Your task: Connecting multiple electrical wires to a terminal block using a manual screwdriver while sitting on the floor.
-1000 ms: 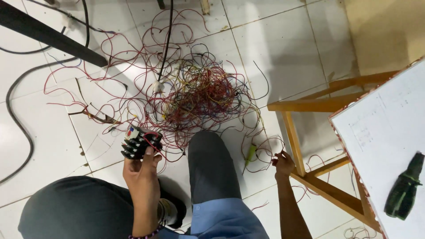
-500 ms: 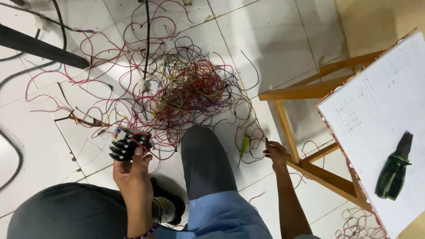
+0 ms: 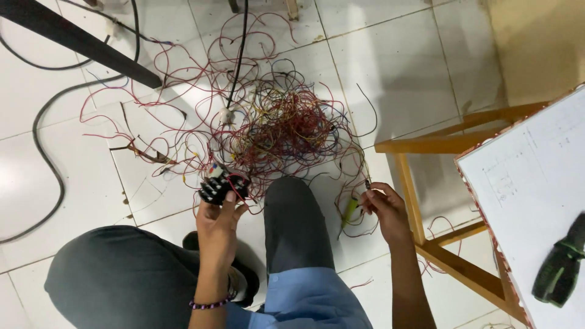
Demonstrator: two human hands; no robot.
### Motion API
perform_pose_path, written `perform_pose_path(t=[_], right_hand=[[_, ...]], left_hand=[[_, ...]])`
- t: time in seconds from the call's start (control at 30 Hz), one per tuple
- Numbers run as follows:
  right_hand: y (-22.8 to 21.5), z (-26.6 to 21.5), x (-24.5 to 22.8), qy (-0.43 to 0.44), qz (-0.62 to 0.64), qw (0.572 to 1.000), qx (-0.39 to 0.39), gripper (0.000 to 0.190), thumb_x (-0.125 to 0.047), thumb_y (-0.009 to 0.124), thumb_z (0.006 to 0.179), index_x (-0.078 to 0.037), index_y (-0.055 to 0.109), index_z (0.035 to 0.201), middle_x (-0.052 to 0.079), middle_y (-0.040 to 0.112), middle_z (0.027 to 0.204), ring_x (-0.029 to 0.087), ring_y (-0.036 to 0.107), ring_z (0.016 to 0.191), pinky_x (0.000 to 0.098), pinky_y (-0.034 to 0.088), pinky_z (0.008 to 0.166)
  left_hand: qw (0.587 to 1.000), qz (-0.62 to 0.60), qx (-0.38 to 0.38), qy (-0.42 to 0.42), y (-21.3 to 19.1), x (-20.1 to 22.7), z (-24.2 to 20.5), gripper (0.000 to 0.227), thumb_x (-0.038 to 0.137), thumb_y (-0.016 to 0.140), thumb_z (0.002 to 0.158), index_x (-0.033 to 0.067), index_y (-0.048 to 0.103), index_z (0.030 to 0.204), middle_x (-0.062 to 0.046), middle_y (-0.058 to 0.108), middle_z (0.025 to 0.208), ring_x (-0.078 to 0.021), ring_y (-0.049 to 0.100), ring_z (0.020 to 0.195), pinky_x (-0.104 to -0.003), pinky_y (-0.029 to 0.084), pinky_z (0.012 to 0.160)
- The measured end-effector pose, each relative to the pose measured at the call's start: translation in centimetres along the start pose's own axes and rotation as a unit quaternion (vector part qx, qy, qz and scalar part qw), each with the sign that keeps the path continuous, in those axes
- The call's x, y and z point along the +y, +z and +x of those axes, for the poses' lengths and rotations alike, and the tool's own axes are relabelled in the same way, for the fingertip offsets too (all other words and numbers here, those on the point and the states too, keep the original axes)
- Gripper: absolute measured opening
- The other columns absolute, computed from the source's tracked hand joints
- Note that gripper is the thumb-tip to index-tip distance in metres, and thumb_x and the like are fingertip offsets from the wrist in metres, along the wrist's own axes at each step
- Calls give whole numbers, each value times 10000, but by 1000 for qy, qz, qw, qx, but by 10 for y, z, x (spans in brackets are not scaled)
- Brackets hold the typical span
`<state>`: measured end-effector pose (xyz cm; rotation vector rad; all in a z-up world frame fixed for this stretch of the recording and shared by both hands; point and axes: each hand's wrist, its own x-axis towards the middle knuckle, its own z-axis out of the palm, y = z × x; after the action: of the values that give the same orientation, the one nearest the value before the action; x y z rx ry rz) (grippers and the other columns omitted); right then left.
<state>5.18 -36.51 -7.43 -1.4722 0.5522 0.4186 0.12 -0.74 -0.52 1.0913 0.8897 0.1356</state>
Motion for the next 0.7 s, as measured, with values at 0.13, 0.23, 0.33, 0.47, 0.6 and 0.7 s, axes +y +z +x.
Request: perform_pose_path(t=[0.13, 0.23, 0.33, 0.47, 0.6, 0.7], right_hand=[[2, -8, -6, -64, 78, 990, -94, 129, -69, 672, 975, -46, 651, 1100, 166, 719, 843, 256, 637, 755, 380, 497, 728], [7, -14, -6, -75, 95, 985, -122, 153, -52, 656, 983, -45, 653, 1136, 165, 711, 847, 261, 649, 759, 387, 524, 769], [26, -26, -9, -82, 72, 988, -113, 155, -67, 639, 990, -44, 630, 1144, 118, 592, 738, 217, 546, 679, 339, 418, 659], [62, -39, -10, -72, 51, 991, -98, 200, -96, 590, 1023, -20, 586, 1208, 2, 364, 623, 110, 290, 503, 283, 231, 468], [102, -54, -13, -24, -29, 994, -103, 153, -81, 501, 1055, -33, 592, 1169, 29, 401, 632, 115, 324, 521, 265, 224, 467], [113, -56, -4, 5, -69, 992, -101, 214, 16, 546, 961, -38, 619, 1154, 91, 483, 670, 165, 411, 551, 296, 305, 461]], left_hand=[[996, -49, -72, -31, 2, -21, 2, 398, 230, 704, 901, 6, 655, 1227, -160, 735, 1214, -276, 703, 1133, -402, 591, 968], [992, -48, -113, -2, -1, -43, 7, 396, 233, 690, 932, -17, 672, 1238, -151, 749, 1175, -232, 708, 1070, -355, 563, 976], [988, -24, -152, 33, 2, -55, 2, 216, 236, 698, 959, 53, 660, 1067, -52, 672, 949, -142, 617, 853, -283, 481, 796], [970, -43, -222, -93, 24, -42, -21, 454, 269, 779, 870, 55, 659, 1251, -73, 722, 1139, -176, 682, 1002, -253, 550, 861], [953, -60, -294, -51, 33, -33, -34, 416, 224, 730, 934, 23, 670, 1293, -97, 702, 1294, -185, 650, 1196, -297, 502, 1058], [949, -79, -304, -24, 33, -34, -34, 394, 253, 709, 972, 52, 658, 1306, -35, 693, 1253, -135, 628, 1176, -269, 491, 1041]])
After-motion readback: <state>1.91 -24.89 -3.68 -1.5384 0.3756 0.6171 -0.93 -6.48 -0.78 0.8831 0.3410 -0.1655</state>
